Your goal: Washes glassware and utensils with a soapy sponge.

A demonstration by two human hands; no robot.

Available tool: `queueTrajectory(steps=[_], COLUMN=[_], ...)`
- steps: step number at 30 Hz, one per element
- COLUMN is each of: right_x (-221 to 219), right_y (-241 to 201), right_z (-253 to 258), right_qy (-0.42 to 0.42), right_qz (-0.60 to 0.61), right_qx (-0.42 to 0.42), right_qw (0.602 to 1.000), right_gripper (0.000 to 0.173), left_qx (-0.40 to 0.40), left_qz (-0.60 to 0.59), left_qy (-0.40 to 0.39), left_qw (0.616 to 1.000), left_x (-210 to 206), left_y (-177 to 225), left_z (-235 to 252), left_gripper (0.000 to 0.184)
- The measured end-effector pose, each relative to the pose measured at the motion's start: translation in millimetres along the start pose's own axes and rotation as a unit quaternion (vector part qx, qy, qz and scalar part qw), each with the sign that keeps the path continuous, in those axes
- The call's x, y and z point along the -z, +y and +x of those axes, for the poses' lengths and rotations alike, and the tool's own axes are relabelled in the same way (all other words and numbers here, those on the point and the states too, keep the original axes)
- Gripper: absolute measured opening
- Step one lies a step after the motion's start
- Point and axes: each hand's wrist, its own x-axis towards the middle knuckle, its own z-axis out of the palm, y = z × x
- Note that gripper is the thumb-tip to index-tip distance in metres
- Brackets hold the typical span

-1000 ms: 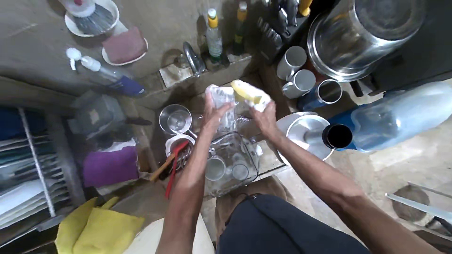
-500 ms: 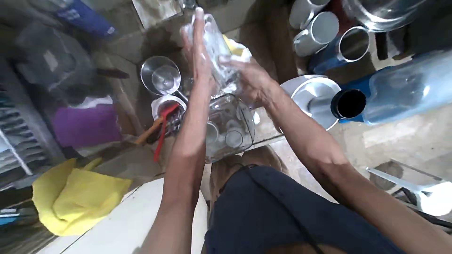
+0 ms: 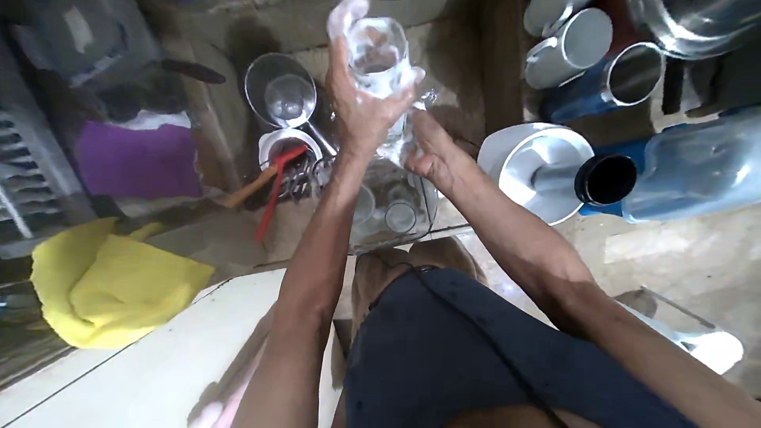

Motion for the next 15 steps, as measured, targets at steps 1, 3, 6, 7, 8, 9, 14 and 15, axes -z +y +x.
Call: queueTrajectory(steps=[1,3,6,7,8,9,14,15], right_x=[2.3,1.5,8.0,12.8,17.6,21.6,45.5,51.4], right_y=[2.0,3.6,0.8,-1.3,-4.1,-7.1,-21.1,-24.3], right_z=[-2.2,-8.6,-12.4,-13.0,-14.7,-16.1,-22.2,-23.0], right_qy=[0.002,0.01,0.0,-0.015,-0.025,-0.022,0.09,0.097], right_qz=[-0.011,-0.036,-0.096,-0.122,-0.153,-0.182,-0.244,-0.238], right_qx=[-0.011,-0.033,-0.069,-0.077,-0.077,-0.065,0.105,0.128], right_qw=[1.0,0.999,0.993,0.989,0.985,0.981,0.96,0.958], right_gripper=[0.032,0.033,0.035,0.036,0.038,0.039,0.04,0.04], left_qx=[0.004,0.017,0.043,0.048,0.059,0.076,0.123,0.131], left_qz=[0.009,0.044,0.068,0.071,0.074,0.07,-0.04,-0.05], left_qy=[0.003,0.018,0.022,0.022,0.024,0.025,-0.078,-0.115], left_qw=[1.0,0.999,0.997,0.996,0.995,0.994,0.989,0.983], left_x=[2.7,6.6,14.9,17.8,19.9,21.8,38.6,43.2], left_y=[-1.7,-6.9,-7.8,-7.5,-7.4,-7.5,-10.6,-9.6], left_z=[-4.3,-8.5,-3.9,-0.8,1.9,3.6,-15.1,-21.8], left_gripper=[0.096,0.099,0.095,0.09,0.087,0.086,0.096,0.096])
